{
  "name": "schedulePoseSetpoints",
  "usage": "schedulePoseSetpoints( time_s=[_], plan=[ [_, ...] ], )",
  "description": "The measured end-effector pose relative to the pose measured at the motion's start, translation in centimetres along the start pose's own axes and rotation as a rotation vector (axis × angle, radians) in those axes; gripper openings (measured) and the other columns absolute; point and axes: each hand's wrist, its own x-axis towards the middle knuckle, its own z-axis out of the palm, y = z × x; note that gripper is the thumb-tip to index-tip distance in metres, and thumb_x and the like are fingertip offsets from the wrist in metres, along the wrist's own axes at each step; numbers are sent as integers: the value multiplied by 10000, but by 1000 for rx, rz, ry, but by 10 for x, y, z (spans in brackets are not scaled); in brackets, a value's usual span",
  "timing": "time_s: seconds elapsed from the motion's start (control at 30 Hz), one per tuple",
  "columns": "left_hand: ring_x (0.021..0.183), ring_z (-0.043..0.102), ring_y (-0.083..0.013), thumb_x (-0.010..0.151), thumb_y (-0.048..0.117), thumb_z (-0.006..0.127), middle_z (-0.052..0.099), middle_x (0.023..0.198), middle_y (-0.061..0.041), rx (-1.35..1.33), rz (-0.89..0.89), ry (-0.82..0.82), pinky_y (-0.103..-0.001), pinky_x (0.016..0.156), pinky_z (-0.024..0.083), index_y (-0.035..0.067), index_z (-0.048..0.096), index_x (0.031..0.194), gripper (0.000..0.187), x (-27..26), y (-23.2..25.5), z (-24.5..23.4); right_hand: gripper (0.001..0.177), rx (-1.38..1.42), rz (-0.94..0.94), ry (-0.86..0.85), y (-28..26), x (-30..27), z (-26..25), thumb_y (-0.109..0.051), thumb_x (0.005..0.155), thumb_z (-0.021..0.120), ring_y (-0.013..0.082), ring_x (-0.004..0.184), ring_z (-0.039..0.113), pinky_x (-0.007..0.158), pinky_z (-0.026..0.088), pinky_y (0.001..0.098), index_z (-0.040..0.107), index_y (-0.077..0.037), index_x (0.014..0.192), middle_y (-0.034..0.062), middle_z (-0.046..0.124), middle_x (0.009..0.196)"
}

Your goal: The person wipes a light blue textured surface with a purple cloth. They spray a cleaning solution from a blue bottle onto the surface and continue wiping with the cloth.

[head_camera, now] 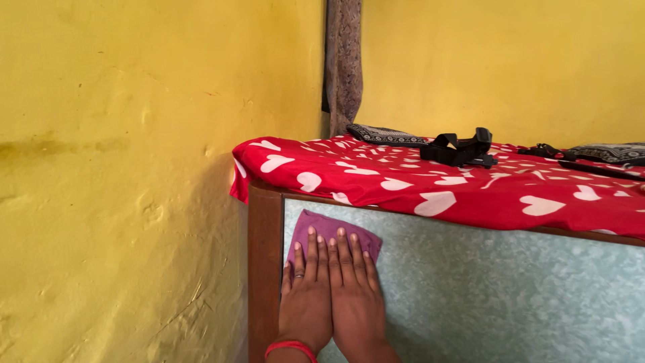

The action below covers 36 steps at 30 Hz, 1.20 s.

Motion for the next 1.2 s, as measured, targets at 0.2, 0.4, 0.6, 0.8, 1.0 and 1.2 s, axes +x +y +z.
schedulePoseSetpoints(
  time_s=[0.2,0.4,0.6,0.8,1.0,1.2],
  plan=[
    [1544,-94,-509,914,92,487,-147,1704,-231,-101,112,170,-582,1194,72,-3,39,1591,818,10,39,32,710,-86,-28,-66,49,-17,-19,-145,862,445,304,1518,220,1216,178,433,301,15,1538,175,241,1640],
    [1524,-82,-520,877,115,549,-31,1690,-250,-305,359,346,-628,1181,-9,29,149,1624,852,6,118,53,765,-391,20,-220,123,-48,-61,-135,821,455,350,1530,255,1188,228,428,315,31,1555,235,268,1654],
    [1562,-62,-463,864,143,592,30,1718,-186,-450,476,266,-615,1195,-49,56,224,1609,835,2,140,46,640,-434,130,-119,137,-54,-83,-152,873,498,321,1454,390,1172,355,431,433,6,1490,214,400,1576],
    [1613,92,-335,902,77,536,131,1766,-104,-393,520,357,-477,1260,109,87,266,1656,801,12,96,45,643,-487,212,-220,97,-28,-73,-190,835,515,426,1425,432,1096,409,458,489,11,1445,268,419,1556],
    [1580,-29,-364,860,75,601,-39,1728,-134,-195,294,198,-494,1230,86,113,125,1641,916,14,31,10,705,-222,35,-162,49,7,-44,-136,782,536,457,1464,342,1123,344,490,438,52,1454,298,376,1572],
    [1584,-89,-287,872,156,643,-198,1692,-96,-236,-39,-76,-512,1261,42,91,-51,1605,1011,0,-15,-23,659,99,-76,-129,0,29,-16,-79,847,484,355,1510,218,1191,218,456,373,43,1485,225,253,1627]
  ],
)
